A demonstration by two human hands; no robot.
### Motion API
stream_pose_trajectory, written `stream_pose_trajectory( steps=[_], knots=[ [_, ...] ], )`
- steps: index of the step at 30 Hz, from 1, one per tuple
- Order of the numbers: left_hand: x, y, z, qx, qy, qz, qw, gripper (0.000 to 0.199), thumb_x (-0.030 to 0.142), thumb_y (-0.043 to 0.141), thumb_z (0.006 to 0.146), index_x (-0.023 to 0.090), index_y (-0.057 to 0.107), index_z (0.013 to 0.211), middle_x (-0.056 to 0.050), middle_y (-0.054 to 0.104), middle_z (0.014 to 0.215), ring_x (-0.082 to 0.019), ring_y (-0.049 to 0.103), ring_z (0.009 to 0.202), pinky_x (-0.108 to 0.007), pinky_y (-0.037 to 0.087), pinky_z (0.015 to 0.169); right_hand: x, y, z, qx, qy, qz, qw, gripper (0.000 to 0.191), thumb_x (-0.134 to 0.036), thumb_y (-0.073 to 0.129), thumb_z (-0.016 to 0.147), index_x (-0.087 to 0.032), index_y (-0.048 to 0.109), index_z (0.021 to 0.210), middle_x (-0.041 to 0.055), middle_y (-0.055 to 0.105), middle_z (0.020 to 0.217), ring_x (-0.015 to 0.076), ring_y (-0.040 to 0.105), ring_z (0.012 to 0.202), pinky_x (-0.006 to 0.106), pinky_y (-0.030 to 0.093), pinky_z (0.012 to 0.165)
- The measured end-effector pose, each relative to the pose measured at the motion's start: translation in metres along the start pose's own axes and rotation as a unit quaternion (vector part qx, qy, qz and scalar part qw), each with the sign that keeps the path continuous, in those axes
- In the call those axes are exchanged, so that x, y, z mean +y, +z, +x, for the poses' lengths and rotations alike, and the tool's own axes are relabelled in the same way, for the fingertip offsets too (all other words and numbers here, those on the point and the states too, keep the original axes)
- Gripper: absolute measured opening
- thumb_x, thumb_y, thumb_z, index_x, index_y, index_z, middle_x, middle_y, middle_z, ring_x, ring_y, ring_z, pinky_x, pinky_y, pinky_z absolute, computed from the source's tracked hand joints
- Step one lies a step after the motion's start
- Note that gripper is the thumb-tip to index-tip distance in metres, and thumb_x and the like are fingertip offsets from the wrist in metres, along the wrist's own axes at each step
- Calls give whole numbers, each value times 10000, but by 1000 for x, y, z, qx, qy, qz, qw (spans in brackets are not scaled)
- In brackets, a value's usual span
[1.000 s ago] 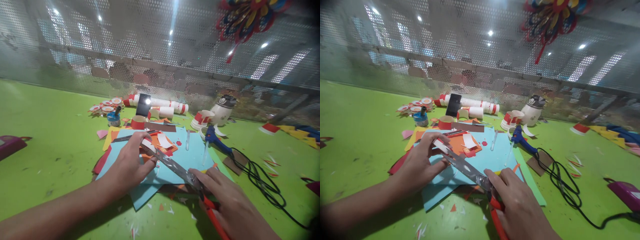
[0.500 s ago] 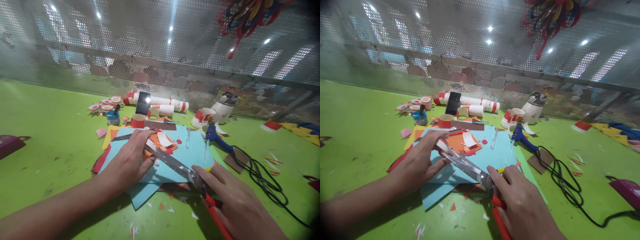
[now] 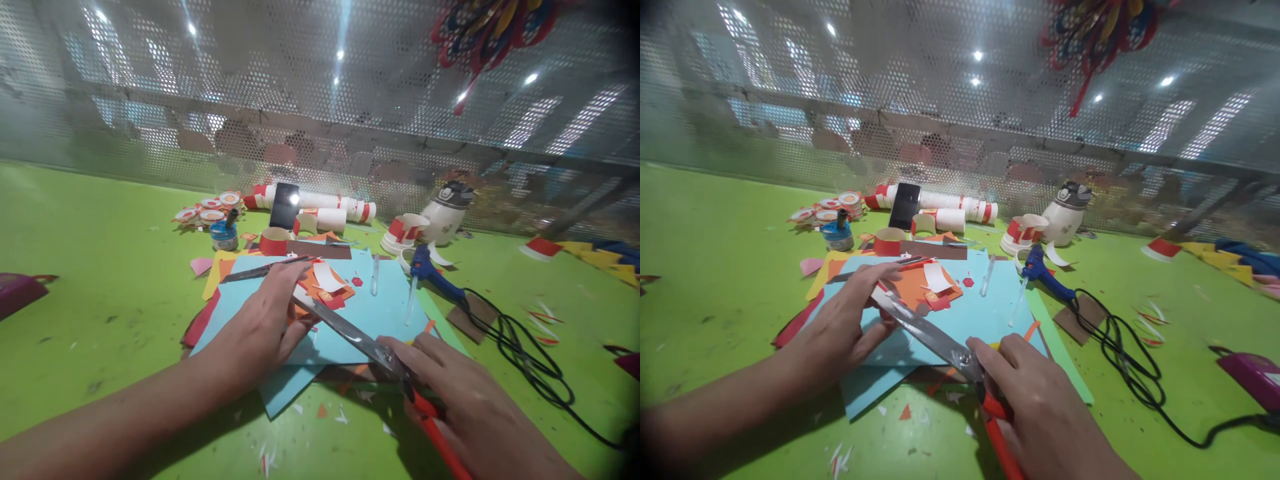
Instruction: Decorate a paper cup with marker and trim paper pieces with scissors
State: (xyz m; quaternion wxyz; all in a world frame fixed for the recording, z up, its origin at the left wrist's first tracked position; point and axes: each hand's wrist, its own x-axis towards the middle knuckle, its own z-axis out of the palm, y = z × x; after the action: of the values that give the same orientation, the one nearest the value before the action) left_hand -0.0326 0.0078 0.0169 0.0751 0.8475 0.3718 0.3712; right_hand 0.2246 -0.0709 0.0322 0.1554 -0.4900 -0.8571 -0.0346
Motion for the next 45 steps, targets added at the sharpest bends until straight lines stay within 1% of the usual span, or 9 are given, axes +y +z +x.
stream_pose_trajectory(
  steps=[7, 14, 18, 23, 27, 34, 38, 41, 45],
  knots=[
    [2, 1, -4, 0, -10, 6, 1000, 622, 190, 498, 921, 241, 178, 1452, -178, 441, 1415, -335, 439, 1329, -514, 457, 1026, 5, 4, -4, 26, -18, -19, 999, 460, -78, 473, 795, -198, 570, 1229, 69, 649, 816, 206, 632, 673, 301, 539, 564],
    [2, 4, -8, 8, -32, -28, 999, 672, 246, 509, 929, 274, 145, 1494, -148, 396, 1482, -309, 451, 1326, -493, 424, 1069, 8, 5, -3, 53, -47, -31, 997, 420, -117, 493, 821, -185, 551, 1232, 79, 652, 807, 208, 632, 656, 291, 526, 526],
    [4, 4, -8, 1, -49, -34, 998, 663, 263, 511, 931, 262, 156, 1490, -152, 403, 1475, -307, 463, 1315, -492, 431, 1063, 7, 5, -4, 40, -42, -21, 998, 398, -124, 495, 841, -175, 554, 1231, 61, 637, 772, 202, 630, 650, 299, 528, 531],
    [7, 3, -7, 10, -50, -37, 998, 634, 263, 522, 926, 228, 203, 1473, -160, 437, 1448, -300, 468, 1310, -475, 446, 1054, 6, 6, -3, 95, -73, -44, 992, 328, -173, 467, 883, -132, 585, 1187, 83, 639, 749, 209, 621, 608, 300, 503, 492],
    [4, 3, -6, 4, -46, -33, 998, 628, 276, 519, 926, 207, 213, 1471, -169, 446, 1429, -295, 483, 1290, -463, 458, 1041, 8, 6, -2, 93, -74, -47, 992, 314, -211, 472, 904, -127, 594, 1182, 86, 646, 744, 214, 626, 597, 312, 506, 481],
    [4, -2, -6, -28, -74, -24, 997, 671, 243, 556, 880, 256, 235, 1469, -143, 451, 1401, -277, 577, 1138, -491, 486, 978, 3, 2, 0, 86, -59, -42, 994, 292, -254, 432, 936, -147, 638, 1114, 82, 667, 717, 211, 643, 587, 297, 523, 469],
    [7, -7, -3, -24, -56, -25, 998, 611, 190, 548, 861, 221, 303, 1420, -128, 496, 1317, -259, 556, 1144, -486, 454, 1013, 2, 1, -1, 93, -60, -46, 993, 288, -222, 424, 919, -153, 641, 1096, 87, 684, 719, 215, 642, 577, 297, 514, 464],
    [7, -9, -2, -16, -39, -8, 999, 547, 186, 554, 850, 198, 364, 1363, -108, 548, 1197, -262, 544, 1130, -481, 449, 1008, 9, 1, -3, 88, -34, -41, 995, 314, -168, 469, 872, -178, 631, 1142, 84, 702, 783, 217, 662, 633, 298, 531, 515],
    [6, -9, -2, -25, -58, -40, 997, 573, 187, 571, 845, 228, 350, 1372, -80, 535, 1153, -169, 601, 869, -389, 521, 872, 22, 3, -5, 96, 20, -38, 994, 333, -178, 489, 871, -198, 625, 1174, 86, 709, 840, 237, 676, 687, 345, 554, 575]
  ],
)
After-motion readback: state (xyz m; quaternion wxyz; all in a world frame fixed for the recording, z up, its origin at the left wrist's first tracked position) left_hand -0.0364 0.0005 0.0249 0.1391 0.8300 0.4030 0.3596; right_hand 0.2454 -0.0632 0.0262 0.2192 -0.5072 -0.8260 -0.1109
